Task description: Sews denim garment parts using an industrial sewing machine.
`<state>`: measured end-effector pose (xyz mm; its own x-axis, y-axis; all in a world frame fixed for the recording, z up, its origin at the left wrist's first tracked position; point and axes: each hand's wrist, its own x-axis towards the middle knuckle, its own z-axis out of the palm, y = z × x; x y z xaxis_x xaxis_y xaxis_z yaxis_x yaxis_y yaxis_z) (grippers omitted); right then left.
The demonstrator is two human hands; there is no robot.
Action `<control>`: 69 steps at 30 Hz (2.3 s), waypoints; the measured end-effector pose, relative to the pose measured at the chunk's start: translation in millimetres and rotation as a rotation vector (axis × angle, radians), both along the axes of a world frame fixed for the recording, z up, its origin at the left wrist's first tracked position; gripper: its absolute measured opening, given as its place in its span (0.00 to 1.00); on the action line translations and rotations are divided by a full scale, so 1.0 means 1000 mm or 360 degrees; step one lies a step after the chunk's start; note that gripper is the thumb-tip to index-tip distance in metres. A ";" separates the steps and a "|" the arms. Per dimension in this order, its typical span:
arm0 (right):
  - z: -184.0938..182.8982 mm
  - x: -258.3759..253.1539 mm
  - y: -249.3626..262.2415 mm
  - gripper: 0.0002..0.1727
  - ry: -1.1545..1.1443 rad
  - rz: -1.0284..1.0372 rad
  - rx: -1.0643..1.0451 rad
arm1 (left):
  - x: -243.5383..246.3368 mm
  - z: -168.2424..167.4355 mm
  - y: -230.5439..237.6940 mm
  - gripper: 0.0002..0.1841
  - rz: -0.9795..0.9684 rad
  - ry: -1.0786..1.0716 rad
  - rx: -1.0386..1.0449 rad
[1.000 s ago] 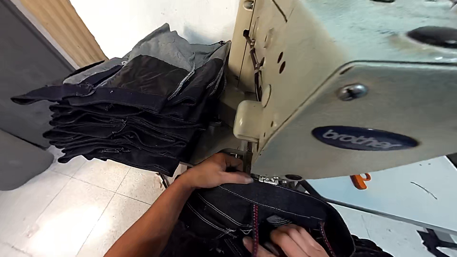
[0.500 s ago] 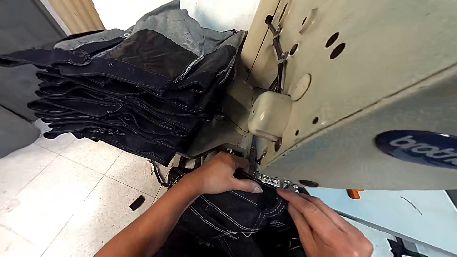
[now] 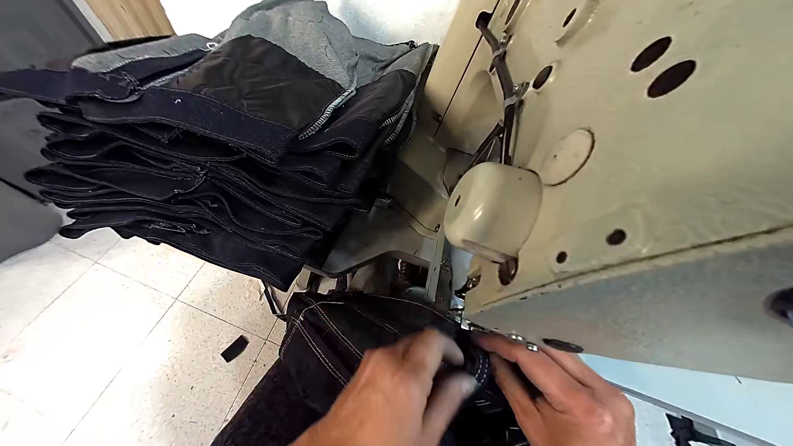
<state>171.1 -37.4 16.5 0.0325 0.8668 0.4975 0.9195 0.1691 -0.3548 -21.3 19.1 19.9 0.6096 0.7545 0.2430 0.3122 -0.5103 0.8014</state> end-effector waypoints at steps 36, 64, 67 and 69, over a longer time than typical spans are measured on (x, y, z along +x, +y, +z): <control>-0.054 0.048 0.002 0.26 0.0548 -0.0128 0.0069 | 0.014 -0.035 0.020 0.17 -0.0072 0.0204 0.1524; -0.050 0.104 -0.029 0.35 0.0586 0.0263 -0.0516 | 0.003 -0.045 0.023 0.09 -0.0142 0.0036 0.1273; -0.058 0.124 -0.037 0.38 0.0705 0.0129 -0.0920 | 0.005 -0.045 0.021 0.09 -0.0139 0.0021 0.1252; -0.076 0.127 -0.041 0.32 0.0883 0.0055 -0.0876 | 0.007 -0.045 0.020 0.09 -0.0129 0.0016 0.1245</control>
<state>298.3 -78.1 -59.6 0.1193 0.9892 -0.0853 0.5804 -0.1392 -0.8023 -14.2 39.4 -25.5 0.6606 0.3197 0.6793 0.2551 -0.9466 0.1974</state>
